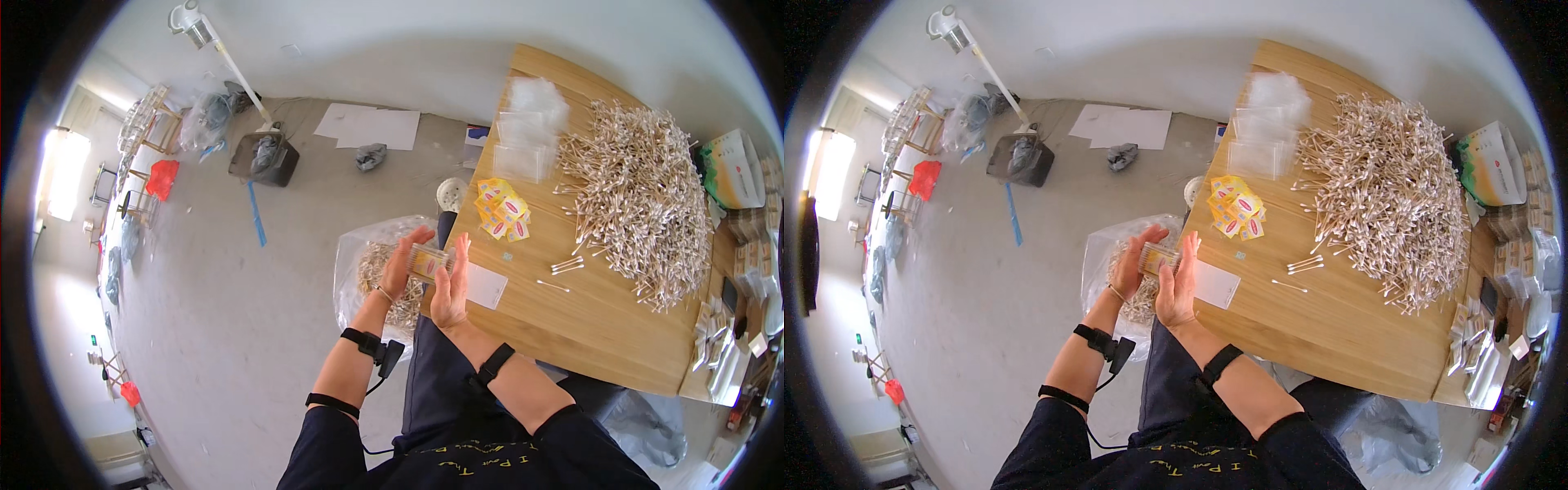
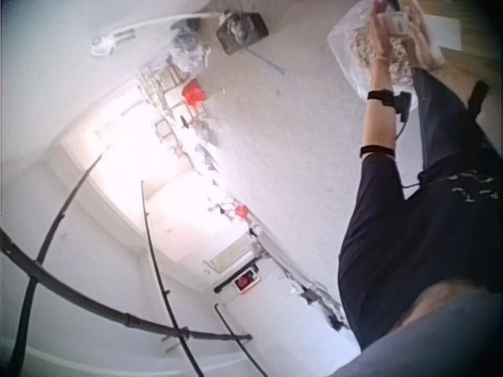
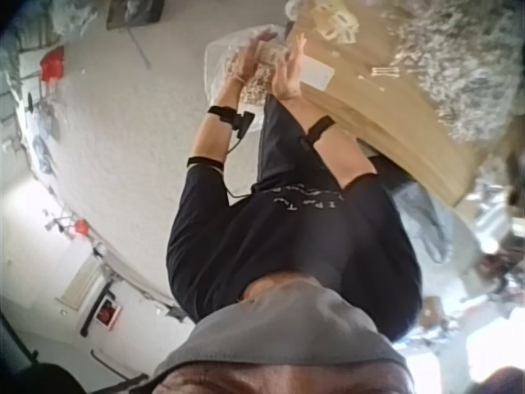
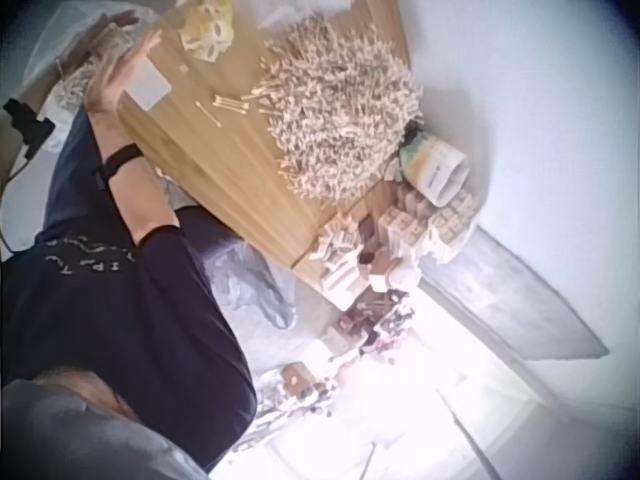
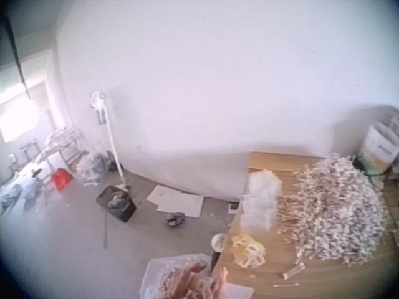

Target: The person is aligning and packaging cotton swabs into small plastic bags.

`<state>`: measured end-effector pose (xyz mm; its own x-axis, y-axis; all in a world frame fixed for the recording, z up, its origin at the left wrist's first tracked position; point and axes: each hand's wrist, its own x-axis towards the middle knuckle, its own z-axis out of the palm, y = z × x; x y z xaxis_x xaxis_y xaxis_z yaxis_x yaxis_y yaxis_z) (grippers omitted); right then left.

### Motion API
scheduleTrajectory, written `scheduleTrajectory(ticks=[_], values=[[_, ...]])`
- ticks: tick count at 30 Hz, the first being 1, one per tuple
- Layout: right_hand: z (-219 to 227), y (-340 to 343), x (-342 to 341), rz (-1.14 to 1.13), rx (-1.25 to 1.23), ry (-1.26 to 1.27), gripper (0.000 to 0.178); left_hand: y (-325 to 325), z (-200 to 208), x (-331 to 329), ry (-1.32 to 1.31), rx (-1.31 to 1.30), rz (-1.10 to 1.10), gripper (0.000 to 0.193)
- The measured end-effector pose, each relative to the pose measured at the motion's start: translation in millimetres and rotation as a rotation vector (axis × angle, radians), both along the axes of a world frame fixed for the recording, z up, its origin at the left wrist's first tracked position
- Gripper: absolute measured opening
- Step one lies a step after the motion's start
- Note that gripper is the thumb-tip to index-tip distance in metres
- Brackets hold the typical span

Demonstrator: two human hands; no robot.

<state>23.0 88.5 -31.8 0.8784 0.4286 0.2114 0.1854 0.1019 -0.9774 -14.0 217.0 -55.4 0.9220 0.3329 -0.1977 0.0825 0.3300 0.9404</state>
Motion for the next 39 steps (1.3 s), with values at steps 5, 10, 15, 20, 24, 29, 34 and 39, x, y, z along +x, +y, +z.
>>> scheduleTrajectory(ticks=[5,10,15,20,24,29,34,39], values=[[-4.9,9.8,-1.4,-0.027,-0.001,-0.033,0.065,-0.8,-5.8,2.5,-0.026,0.007,-0.012,0.068],[-6.3,21.8,-6.9,-0.057,-0.006,-0.055,0.064,3.7,-14.8,-2.5,-0.044,-0.097,-0.027,0.070],[-9.2,14.3,2.0,0.034,-0.034,-0.114,0.060,3.5,-20.8,4.0,0.020,0.019,0.019,0.063],[20.2,-46.7,39.4,0.121,-0.524,-0.499,0.063,17.3,-17.3,-8.8,0.206,0.814,0.398,0.044],[26.7,-156.6,97.3,-0.125,-0.936,-0.635,0.051,-45.1,34.7,32.8,0.056,1.156,0.447,0.034],[2.9,-246.7,109.6,-0.037,-0.724,-0.754,0.028,-138.2,37.4,83.6,-0.094,1.052,-0.031,0.029],[-3.6,-297.8,114.6,-0.275,-0.661,-0.653,0.016,-190.0,40.3,146.1,-0.254,1.241,-0.208,0.035],[-6.9,-293.6,114.0,-0.367,-0.667,-0.604,0.007,-200.0,29.2,209.2,-0.099,1.265,-0.162,0.034]])
